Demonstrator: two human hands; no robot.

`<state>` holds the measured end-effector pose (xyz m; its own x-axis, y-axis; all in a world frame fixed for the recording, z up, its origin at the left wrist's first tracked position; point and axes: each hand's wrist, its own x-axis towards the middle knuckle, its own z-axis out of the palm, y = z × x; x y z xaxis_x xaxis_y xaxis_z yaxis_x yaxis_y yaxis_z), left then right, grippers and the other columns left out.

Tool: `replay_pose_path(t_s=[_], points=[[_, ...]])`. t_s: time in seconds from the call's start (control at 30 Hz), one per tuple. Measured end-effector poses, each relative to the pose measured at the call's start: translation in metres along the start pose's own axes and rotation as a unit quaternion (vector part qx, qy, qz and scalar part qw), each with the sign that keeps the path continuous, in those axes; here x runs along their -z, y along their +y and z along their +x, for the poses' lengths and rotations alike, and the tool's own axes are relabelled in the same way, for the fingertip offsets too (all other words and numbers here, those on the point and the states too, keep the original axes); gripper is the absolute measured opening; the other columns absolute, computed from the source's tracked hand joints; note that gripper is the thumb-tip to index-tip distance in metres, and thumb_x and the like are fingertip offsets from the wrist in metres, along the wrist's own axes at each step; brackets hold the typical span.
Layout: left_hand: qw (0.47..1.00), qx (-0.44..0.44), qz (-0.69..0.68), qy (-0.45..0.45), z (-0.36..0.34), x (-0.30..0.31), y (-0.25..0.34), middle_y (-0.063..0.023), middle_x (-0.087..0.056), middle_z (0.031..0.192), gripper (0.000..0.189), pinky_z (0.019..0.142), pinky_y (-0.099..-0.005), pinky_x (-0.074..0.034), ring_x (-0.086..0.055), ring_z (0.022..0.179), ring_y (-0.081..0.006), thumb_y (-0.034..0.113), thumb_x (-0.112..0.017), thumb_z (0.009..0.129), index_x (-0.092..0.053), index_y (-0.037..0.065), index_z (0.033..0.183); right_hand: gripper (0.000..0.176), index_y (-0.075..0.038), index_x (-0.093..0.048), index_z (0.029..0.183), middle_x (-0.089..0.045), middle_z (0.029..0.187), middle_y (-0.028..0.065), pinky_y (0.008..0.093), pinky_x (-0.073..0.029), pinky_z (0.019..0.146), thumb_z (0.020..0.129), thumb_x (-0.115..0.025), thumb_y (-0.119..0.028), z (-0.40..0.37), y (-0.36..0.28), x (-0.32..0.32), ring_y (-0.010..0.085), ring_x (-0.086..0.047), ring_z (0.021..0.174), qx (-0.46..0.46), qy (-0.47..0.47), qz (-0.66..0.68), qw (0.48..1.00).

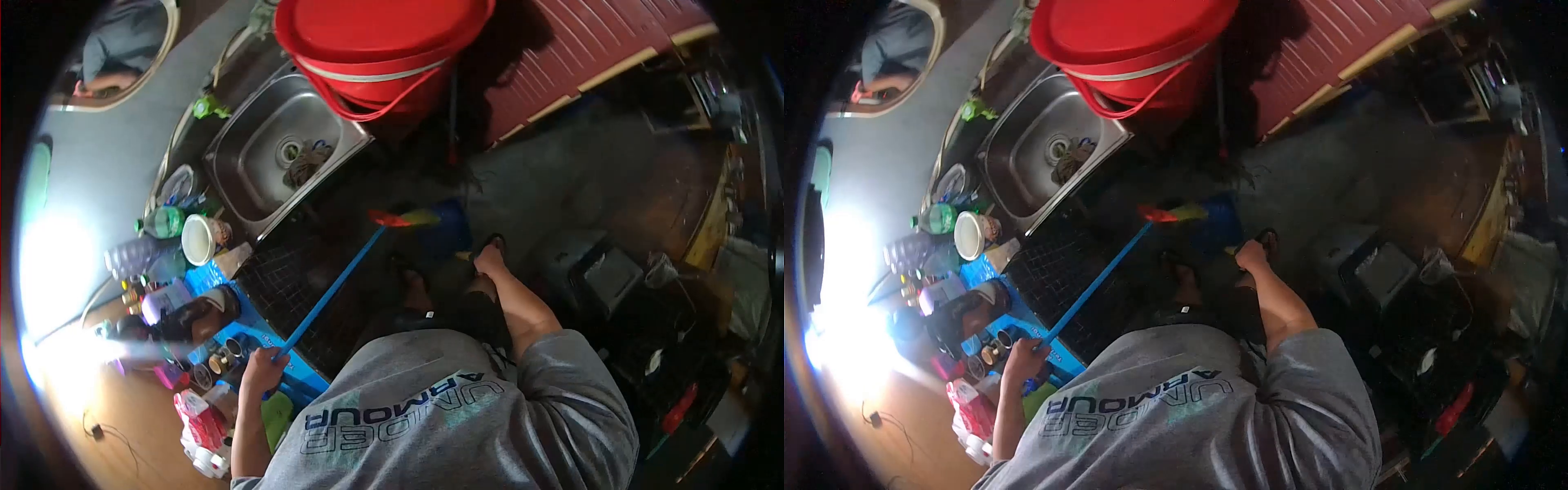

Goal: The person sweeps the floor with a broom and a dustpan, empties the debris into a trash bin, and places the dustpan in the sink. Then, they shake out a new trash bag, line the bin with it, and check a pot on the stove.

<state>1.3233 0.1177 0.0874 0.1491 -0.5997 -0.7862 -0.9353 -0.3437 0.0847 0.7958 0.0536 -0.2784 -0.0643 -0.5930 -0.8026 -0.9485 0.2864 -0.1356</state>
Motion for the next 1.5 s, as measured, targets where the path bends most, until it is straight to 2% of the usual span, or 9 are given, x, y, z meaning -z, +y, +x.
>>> replay_pose_path(t_s=[0.13, 0.2, 0.4, 0.57, 0.8, 0.9, 0.97, 1.3, 1.5], points=[[0.959, -0.239, 0.009, 0.154, 0.080, -0.050, 0.009, -0.0252, -0.066, 0.081, 0.036, 0.074, -0.0472, -0.052, -0.067, 0.084, -0.0387, 0.024, -0.064, 0.086, -0.065, 0.011, 0.120, 0.025, 0.007, -0.066, 0.096, -0.067, 0.099, 0.0255, 0.0419, -0.054, 0.080, 0.080, -0.067, -0.013, -0.030, 0.020, 0.024, 0.0373, -0.065, 0.097, -0.125, -0.062, 0.153, 0.978], [0.995, -0.089, 0.033, 0.039, 0.088, -0.040, 0.085, -0.0268, -0.066, 0.094, 0.045, 0.082, -0.0504, -0.050, -0.064, 0.092, -0.0419, 0.022, -0.060, 0.088, -0.056, 0.018, 0.132, 0.024, 0.006, -0.066, 0.095, -0.066, 0.103, 0.0262, 0.0422, -0.054, 0.081, 0.080, -0.066, -0.013, -0.030, 0.032, 0.019, 0.0380, -0.064, 0.100, -0.128, -0.058, 0.156, 0.978], [0.990, -0.118, 0.008, 0.077, 0.219, -0.142, 0.100, -0.0263, -0.064, 0.102, 0.048, 0.086, -0.0519, -0.049, -0.061, 0.095, -0.0450, 0.028, -0.055, 0.092, -0.049, 0.025, 0.139, 0.033, 0.007, -0.063, 0.103, -0.063, 0.109, 0.0285, 0.0462, -0.052, 0.085, 0.079, -0.067, -0.017, -0.025, 0.030, 0.001, 0.0400, -0.061, 0.106, -0.145, 0.018, 0.180, 0.973], [0.999, -0.032, -0.016, 0.036, 0.233, -0.180, 0.109, -0.0243, -0.066, 0.099, 0.046, 0.085, -0.0520, -0.050, -0.063, 0.093, -0.0433, 0.028, -0.054, 0.093, -0.049, 0.025, 0.139, 0.031, 0.007, -0.064, 0.103, -0.064, 0.108, 0.0238, 0.0450, -0.055, 0.083, 0.085, -0.066, -0.018, -0.013, 0.023, -0.013, 0.0377, -0.063, 0.102, -0.028, 0.027, 0.043, 0.998], [0.998, -0.035, -0.039, 0.033, 0.231, -0.207, 0.081, -0.0236, -0.067, 0.099, 0.048, 0.082, -0.0524, -0.051, -0.064, 0.092, -0.0420, 0.029, -0.053, 0.093, -0.047, 0.027, 0.141, 0.029, 0.007, -0.065, 0.096, -0.065, 0.096, 0.0204, 0.0416, -0.057, 0.074, 0.090, -0.063, -0.021, 0.031, 0.026, -0.041, 0.0317, -0.066, 0.086, -0.039, -0.033, 0.040, 0.998], [0.996, -0.044, -0.001, 0.072, 0.244, -0.214, 0.061, -0.0236, -0.067, 0.089, 0.045, 0.075, -0.0511, -0.053, -0.065, 0.083, -0.0424, 0.028, -0.054, 0.093, -0.050, 0.030, 0.138, 0.027, 0.006, -0.065, 0.092, -0.065, 0.090, 0.0189, 0.0417, -0.056, 0.067, 0.089, -0.064, -0.021, 0.051, 0.040, -0.055, 0.0306, -0.065, 0.078, 0.078, -0.086, -0.125, 0.985], [0.995, -0.054, -0.009, 0.078, 0.247, -0.213, 0.054, -0.0237, -0.067, 0.086, 0.044, 0.072, -0.0507, -0.052, -0.065, 0.079, -0.0426, 0.028, -0.054, 0.093, -0.052, 0.029, 0.137, 0.026, 0.006, -0.064, 0.089, -0.064, 0.087, 0.0174, 0.0424, -0.056, 0.064, 0.088, -0.066, -0.020, 0.041, 0.030, -0.032, 0.0301, -0.065, 0.076, -0.010, -0.090, -0.046, 0.995], [0.991, -0.082, -0.019, 0.099, 0.242, -0.221, 0.014, -0.0241, -0.065, 0.079, 0.047, 0.065, -0.0491, -0.050, -0.065, 0.073, -0.0411, 0.026, -0.058, 0.092, -0.051, 0.025, 0.138, 0.035, 0.007, -0.061, 0.106, -0.064, 0.105, 0.0257, 0.0445, -0.057, 0.079, 0.085, -0.069, -0.019, 0.043, 0.054, -0.035, 0.0370, -0.065, 0.095, 0.041, -0.017, -0.012, 0.999], [0.986, -0.089, -0.087, 0.110, 0.262, -0.247, 0.039, -0.0249, -0.065, 0.081, 0.045, 0.066, -0.0435, -0.051, -0.067, 0.074, -0.0358, 0.020, -0.058, 0.090, -0.054, 0.013, 0.135, 0.033, 0.008, -0.062, 0.104, -0.065, 0.102, 0.0224, 0.0432, -0.056, 0.079, 0.087, -0.066, -0.020, 0.034, 0.042, -0.025, 0.0368, -0.065, 0.091, -0.019, -0.086, 0.026, 0.996]])
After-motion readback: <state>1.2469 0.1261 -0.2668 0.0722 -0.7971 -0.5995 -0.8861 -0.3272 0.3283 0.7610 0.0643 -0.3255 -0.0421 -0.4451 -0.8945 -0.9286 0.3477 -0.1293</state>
